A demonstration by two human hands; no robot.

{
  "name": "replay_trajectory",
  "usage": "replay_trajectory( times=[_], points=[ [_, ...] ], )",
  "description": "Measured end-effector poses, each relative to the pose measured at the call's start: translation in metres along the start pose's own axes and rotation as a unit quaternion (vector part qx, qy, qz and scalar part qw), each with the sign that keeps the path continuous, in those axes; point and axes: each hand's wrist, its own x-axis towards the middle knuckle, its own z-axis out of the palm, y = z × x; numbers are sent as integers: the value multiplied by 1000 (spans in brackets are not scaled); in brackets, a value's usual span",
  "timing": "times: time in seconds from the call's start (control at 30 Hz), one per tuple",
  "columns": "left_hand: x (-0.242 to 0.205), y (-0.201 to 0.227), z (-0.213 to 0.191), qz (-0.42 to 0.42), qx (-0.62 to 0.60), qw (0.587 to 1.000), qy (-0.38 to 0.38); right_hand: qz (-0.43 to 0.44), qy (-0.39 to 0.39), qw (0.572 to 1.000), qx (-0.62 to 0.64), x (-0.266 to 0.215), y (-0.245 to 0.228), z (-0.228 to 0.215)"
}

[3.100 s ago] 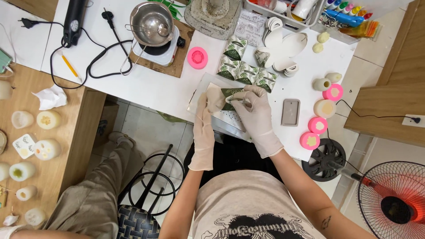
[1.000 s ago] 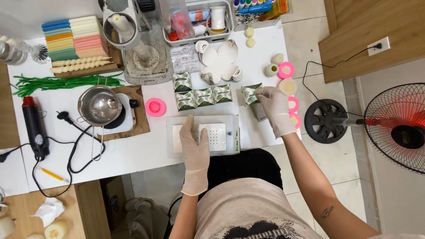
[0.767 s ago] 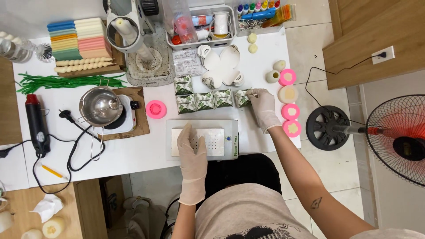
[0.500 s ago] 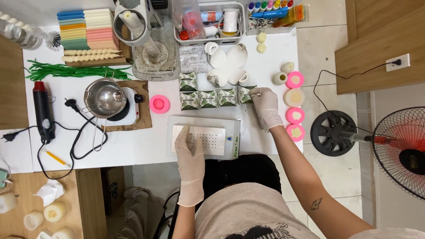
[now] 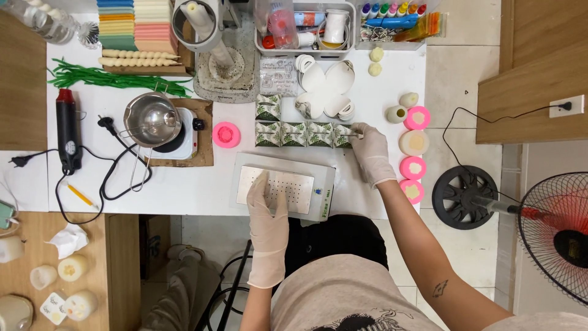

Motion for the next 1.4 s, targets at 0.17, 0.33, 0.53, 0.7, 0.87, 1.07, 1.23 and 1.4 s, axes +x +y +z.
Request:
replay_trajectory(
  times=[0.17, 0.33, 0.53, 0.7, 0.87, 1.07, 1.23, 1.4],
  points=[
    [-7, -5, -7, 43, 35, 998, 32, 55, -23, 996, 59, 12, 42, -14],
    [-8, -13, -12, -71, 36, 997, 25, 65, -102, 987, -109, -5, 23, -32],
    [-12, -14, -11, 0, 31, 999, 27, 100, -113, 973, -175, -35, 44, 5],
    [-10, -16, -7, 13, 18, 999, 32, 128, -96, 983, -87, -52, 59, 16],
    [-15, -21, -9, -17, 31, 999, 34, 39, -105, 992, -53, -56, 81, 24],
    [-13, -24, -25, -38, 16, 997, 70, -21, -43, 995, -87, -45, 1, -48],
    [-12, -23, -33, -44, 19, 994, 102, -218, -2, 976, 20, 6, -86, -57],
    [-18, -11, -41, -55, -12, 991, 120, -413, -8, 910, -32, 106, -108, 40]
  ],
)
